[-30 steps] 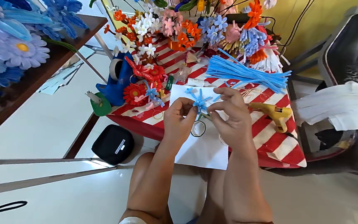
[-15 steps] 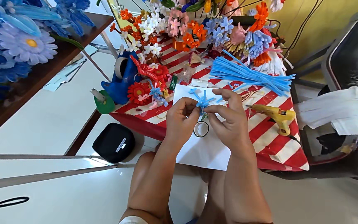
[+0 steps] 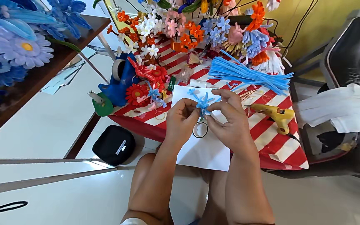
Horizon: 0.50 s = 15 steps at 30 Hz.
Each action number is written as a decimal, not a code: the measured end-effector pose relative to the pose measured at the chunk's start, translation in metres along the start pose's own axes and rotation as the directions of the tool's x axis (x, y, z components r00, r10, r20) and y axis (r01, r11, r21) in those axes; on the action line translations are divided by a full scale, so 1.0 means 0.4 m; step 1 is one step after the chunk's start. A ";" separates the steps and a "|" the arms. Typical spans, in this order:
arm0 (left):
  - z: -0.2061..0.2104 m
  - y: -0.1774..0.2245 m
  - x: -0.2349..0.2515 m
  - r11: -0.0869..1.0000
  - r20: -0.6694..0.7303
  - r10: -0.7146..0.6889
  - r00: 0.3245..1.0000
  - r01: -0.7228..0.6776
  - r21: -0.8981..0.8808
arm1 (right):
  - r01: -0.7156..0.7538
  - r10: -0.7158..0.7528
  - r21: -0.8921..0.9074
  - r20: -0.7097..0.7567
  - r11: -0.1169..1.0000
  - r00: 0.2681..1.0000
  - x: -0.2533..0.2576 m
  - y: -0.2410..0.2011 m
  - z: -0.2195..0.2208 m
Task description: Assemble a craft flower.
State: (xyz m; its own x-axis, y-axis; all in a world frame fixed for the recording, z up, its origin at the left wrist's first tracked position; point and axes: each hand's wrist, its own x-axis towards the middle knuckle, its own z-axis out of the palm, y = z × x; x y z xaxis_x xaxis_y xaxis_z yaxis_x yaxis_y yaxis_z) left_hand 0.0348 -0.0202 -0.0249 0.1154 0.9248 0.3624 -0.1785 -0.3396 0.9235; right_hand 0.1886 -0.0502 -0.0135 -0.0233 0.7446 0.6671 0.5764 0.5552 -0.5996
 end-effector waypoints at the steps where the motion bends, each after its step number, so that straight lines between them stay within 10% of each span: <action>1: 0.001 0.000 -0.001 1.000 -0.002 -0.003 1.000 0.003 -0.004 | -0.005 0.005 -0.017 0.004 1.000 1.000 0.000 -0.001 0.002; 15: -0.002 0.002 -0.001 1.000 -0.013 0.003 1.000 -0.003 -0.015 | 0.036 -0.038 -0.064 -0.031 0.997 0.999 0.005 -0.005 0.019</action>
State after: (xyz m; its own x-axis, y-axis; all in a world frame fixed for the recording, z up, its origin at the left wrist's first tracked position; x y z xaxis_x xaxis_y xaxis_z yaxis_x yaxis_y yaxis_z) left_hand 0.0338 -0.0207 -0.0243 0.1023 0.9259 0.3636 -0.1935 -0.3400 0.9203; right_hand 0.1811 -0.0470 -0.0146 -0.0195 0.7110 0.7030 0.6262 0.5568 -0.5457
